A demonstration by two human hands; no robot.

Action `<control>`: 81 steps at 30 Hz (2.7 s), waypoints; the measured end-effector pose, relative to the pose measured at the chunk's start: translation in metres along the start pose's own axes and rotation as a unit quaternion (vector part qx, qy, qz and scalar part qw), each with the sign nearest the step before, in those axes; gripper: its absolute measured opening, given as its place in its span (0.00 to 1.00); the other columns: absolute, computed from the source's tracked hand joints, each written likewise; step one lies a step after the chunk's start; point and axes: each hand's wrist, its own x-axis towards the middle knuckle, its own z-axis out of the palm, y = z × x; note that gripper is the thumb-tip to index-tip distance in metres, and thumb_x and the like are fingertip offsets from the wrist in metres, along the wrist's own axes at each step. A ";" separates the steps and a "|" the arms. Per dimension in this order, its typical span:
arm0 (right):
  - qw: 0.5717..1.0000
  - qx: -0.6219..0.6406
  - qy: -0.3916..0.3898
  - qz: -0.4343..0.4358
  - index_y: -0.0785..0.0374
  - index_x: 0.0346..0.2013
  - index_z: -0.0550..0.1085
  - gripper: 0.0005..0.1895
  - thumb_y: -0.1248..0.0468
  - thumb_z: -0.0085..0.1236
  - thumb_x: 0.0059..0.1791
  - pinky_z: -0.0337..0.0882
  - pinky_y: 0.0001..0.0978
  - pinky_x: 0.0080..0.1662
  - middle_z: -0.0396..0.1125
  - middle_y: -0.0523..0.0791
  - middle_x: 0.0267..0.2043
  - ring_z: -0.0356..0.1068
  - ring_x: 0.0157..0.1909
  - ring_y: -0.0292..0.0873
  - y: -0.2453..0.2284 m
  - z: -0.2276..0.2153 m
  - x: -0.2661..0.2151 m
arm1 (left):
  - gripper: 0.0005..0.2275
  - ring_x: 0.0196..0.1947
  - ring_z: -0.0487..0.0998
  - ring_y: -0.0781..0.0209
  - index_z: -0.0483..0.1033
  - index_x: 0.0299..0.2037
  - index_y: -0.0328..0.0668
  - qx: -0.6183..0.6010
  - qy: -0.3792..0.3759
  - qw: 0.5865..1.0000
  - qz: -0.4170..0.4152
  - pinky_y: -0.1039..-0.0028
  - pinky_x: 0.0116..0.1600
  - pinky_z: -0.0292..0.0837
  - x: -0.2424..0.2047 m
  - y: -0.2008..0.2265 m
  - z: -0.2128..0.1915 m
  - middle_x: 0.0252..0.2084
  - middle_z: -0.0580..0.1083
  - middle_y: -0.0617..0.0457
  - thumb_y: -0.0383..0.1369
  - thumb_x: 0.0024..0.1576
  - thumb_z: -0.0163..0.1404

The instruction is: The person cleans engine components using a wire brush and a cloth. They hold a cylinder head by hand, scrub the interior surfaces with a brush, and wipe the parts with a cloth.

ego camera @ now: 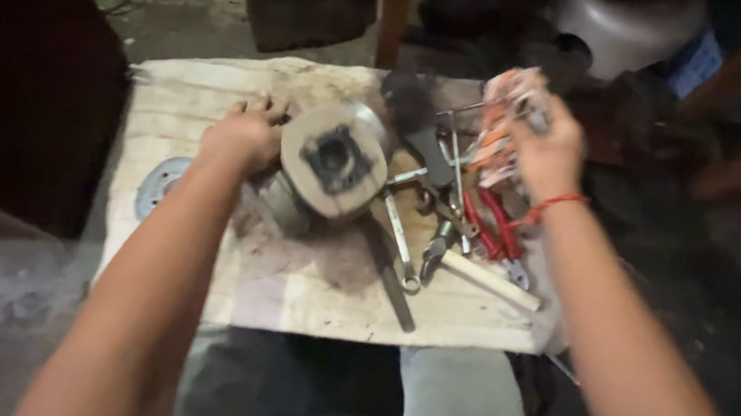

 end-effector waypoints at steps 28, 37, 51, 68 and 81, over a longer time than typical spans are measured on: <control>0.902 -0.368 -0.181 -0.132 0.61 0.69 0.58 0.48 0.57 0.70 0.38 0.57 0.48 0.65 0.56 0.54 0.69 0.55 0.68 0.59 -0.015 0.055 -0.111 | 0.49 0.67 0.59 0.32 0.54 0.70 0.36 0.043 -0.065 0.995 0.063 0.54 0.66 0.58 -0.035 -0.003 0.010 0.68 0.59 0.30 0.43 0.37 0.68; 0.835 -0.482 -0.155 -0.217 0.56 0.51 0.74 0.22 0.61 0.62 0.42 0.67 0.54 0.60 0.70 0.47 0.53 0.67 0.60 0.55 0.024 0.097 -0.125 | 0.60 0.74 0.56 0.42 0.46 0.75 0.39 0.077 -0.088 0.993 -0.015 0.57 0.70 0.62 -0.077 0.036 -0.007 0.72 0.57 0.39 0.49 0.32 0.71; 0.940 0.190 0.276 -0.057 0.65 0.47 0.74 0.10 0.64 0.50 0.54 0.78 0.35 0.48 0.75 0.48 0.45 0.76 0.44 0.42 0.045 -0.041 0.023 | 0.53 0.61 0.71 0.36 0.60 0.65 0.40 0.072 -0.084 0.992 -0.067 0.57 0.63 0.70 -0.062 0.037 -0.014 0.62 0.69 0.37 0.40 0.26 0.76; 0.872 -0.430 -0.219 -0.085 0.56 0.58 0.73 0.31 0.62 0.67 0.39 0.70 0.46 0.52 0.73 0.52 0.46 0.72 0.48 0.57 0.041 -0.021 -0.098 | 0.54 0.59 0.73 0.36 0.59 0.65 0.35 0.000 -0.069 0.997 -0.022 0.61 0.61 0.71 -0.056 0.022 -0.013 0.60 0.69 0.33 0.36 0.23 0.76; 0.851 -0.450 -0.110 -0.249 0.60 0.48 0.77 0.23 0.67 0.59 0.38 0.69 0.46 0.57 0.71 0.52 0.56 0.68 0.57 0.56 0.050 0.011 -0.121 | 0.41 0.42 0.83 0.47 0.71 0.53 0.36 -0.095 -0.097 0.990 -0.048 0.61 0.41 0.81 -0.056 0.034 -0.036 0.45 0.79 0.39 0.29 0.23 0.73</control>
